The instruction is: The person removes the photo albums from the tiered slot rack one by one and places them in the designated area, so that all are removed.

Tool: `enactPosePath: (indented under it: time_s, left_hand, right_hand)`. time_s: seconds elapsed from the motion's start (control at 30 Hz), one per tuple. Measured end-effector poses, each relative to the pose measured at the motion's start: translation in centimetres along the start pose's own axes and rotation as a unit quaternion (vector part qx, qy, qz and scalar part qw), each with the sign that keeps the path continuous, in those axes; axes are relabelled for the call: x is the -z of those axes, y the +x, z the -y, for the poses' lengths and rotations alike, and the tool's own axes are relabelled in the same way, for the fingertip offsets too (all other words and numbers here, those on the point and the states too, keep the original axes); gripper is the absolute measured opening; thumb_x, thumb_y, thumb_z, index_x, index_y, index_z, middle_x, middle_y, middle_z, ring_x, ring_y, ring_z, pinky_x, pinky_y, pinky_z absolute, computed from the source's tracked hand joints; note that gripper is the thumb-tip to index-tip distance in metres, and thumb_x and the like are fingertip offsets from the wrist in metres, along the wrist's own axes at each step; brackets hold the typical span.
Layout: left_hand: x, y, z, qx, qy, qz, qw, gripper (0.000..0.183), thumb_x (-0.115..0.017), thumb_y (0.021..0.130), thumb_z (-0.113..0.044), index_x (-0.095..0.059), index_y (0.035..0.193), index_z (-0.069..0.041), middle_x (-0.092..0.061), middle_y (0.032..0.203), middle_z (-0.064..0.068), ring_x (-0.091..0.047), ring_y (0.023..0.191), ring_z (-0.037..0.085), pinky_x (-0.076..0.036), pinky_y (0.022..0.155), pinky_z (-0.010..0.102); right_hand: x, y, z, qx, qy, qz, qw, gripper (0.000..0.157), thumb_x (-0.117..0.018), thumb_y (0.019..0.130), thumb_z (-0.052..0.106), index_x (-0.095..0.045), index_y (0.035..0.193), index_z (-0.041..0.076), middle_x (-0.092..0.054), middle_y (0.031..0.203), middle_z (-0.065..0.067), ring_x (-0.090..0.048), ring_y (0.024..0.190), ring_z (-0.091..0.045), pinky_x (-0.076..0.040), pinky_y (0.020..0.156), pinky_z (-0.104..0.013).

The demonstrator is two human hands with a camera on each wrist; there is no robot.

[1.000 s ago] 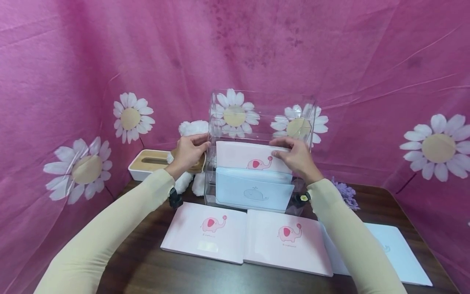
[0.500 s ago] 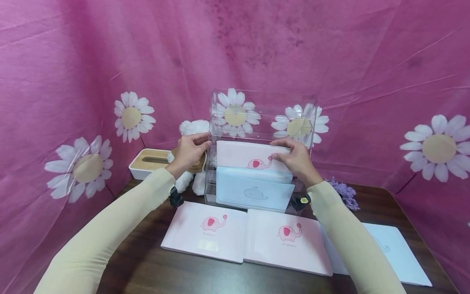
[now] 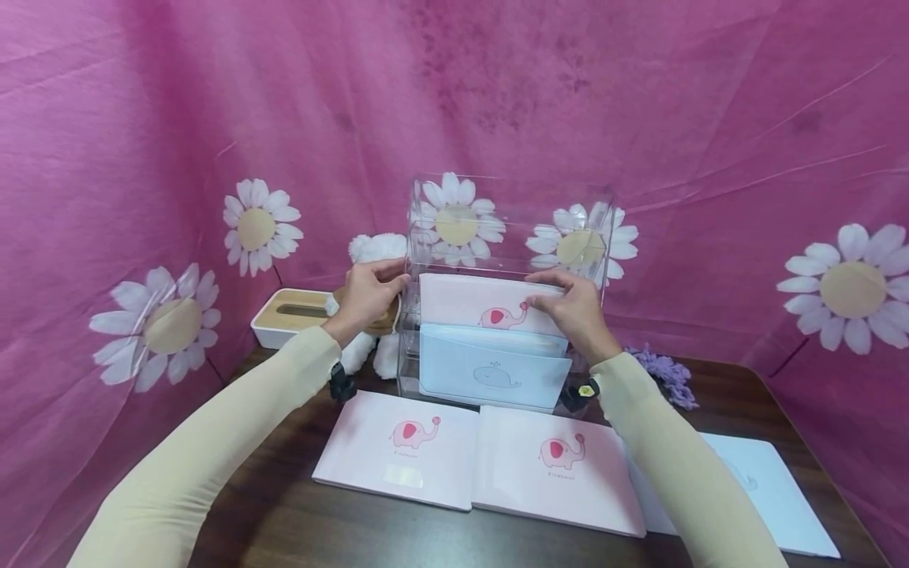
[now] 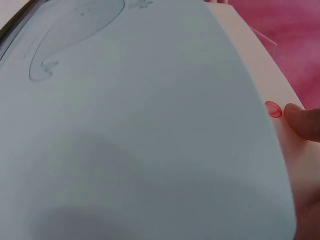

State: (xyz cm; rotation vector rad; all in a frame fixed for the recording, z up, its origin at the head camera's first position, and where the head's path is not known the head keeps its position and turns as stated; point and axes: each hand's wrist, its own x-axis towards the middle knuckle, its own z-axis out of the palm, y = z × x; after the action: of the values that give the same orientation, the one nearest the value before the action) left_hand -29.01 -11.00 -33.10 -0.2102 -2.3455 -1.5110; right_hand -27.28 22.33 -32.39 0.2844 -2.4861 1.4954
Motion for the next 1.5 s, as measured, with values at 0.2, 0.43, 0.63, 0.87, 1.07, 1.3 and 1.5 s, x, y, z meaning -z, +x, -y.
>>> enactPosePath:
  time_s: [0.2, 0.43, 0.63, 0.87, 1.07, 1.3, 1.5]
  left_hand:
    - [-0.2, -0.1, -0.1, -0.002, 0.006, -0.004, 1.0000, 0.033, -0.074, 0.092, -0.014, -0.073, 0.125, -0.007, -0.077, 0.115, 0.012, -0.075, 0.106, 0.021, -0.062, 0.089, 0.033]
    - [-0.1, 0.0, -0.1, -0.002, -0.002, -0.004, 1.0000, 0.033, -0.074, 0.092, -0.012, -0.073, 0.125, -0.006, -0.077, 0.115, 0.013, -0.075, 0.106, 0.021, -0.062, 0.089, 0.032]
    - [0.0, 0.0, -0.1, 0.000, -0.007, -0.001, 1.0000, 0.033, -0.074, 0.092, -0.012, -0.073, 0.124, -0.007, -0.077, 0.114, 0.013, -0.075, 0.106, 0.021, -0.062, 0.090, 0.032]
    - [0.1, -0.1, -0.1, 0.004, -0.008, 0.000, 1.0000, 0.033, -0.073, 0.092, -0.012, -0.073, 0.125, -0.008, -0.077, 0.115, 0.013, -0.075, 0.107, 0.021, -0.062, 0.091, 0.033]
    - [0.0, -0.1, -0.2, -0.003, -0.006, -0.002, 1.0000, 0.034, -0.073, 0.092, -0.011, -0.072, 0.125, -0.007, -0.077, 0.115, 0.013, -0.075, 0.107, 0.021, -0.061, 0.091, 0.033]
    - [-0.1, 0.0, -0.1, -0.006, 0.004, -0.003, 1.0000, 0.034, -0.074, 0.092, -0.012, -0.073, 0.125, -0.007, -0.077, 0.115, 0.012, -0.075, 0.107, 0.021, -0.061, 0.091, 0.033]
    - [0.1, -0.1, -0.2, -0.008, 0.001, -0.004, 1.0000, 0.033, -0.074, 0.091, -0.011, -0.073, 0.123, -0.006, -0.077, 0.115, 0.013, -0.075, 0.106, 0.023, -0.062, 0.091, 0.034]
  right_hand:
    - [0.1, -0.1, 0.9, -0.015, 0.025, -0.028, 0.999, 0.041, -0.084, 0.085, 0.022, -0.073, 0.122, 0.008, -0.068, 0.125, -0.001, -0.055, 0.114, -0.004, -0.050, 0.082, -0.009]
    - [0.9, -0.1, 2.3, -0.008, 0.040, -0.058, 0.998, 0.040, -0.085, 0.084, 0.023, -0.075, 0.121, 0.011, -0.072, 0.110, 0.009, -0.069, 0.088, -0.001, -0.059, 0.071, -0.015]
    - [1.5, 0.4, 3.6, 0.042, 0.054, -0.101, 0.993, 0.038, -0.085, 0.082, 0.012, -0.076, 0.118, 0.007, -0.069, 0.107, 0.017, -0.065, 0.092, 0.001, -0.056, 0.069, -0.012]
    - [2.5, 0.7, 5.4, 0.044, 0.119, -0.122, 0.984, 0.036, -0.086, 0.079, 0.007, -0.078, 0.114, 0.008, -0.075, 0.095, 0.012, -0.071, 0.076, -0.002, -0.060, 0.065, -0.016]
    - [3.2, 0.4, 6.7, 0.043, 0.231, -0.148, 0.961, 0.033, -0.087, 0.074, -0.001, -0.079, 0.106, 0.005, -0.076, 0.089, 0.004, -0.073, 0.072, -0.007, -0.061, 0.061, -0.021]
    - [3.8, -0.5, 7.1, 0.059, 0.362, -0.156, 0.917, 0.034, -0.080, 0.072, -0.017, -0.077, 0.104, -0.005, -0.077, 0.089, -0.006, -0.074, 0.074, -0.015, -0.063, 0.064, -0.026]
    - [4.3, -3.4, 6.9, 0.007, 0.385, -0.114, 0.916, 0.033, -0.076, 0.082, -0.010, -0.075, 0.114, 0.000, -0.076, 0.100, -0.005, -0.076, 0.080, -0.017, -0.065, 0.068, -0.029]
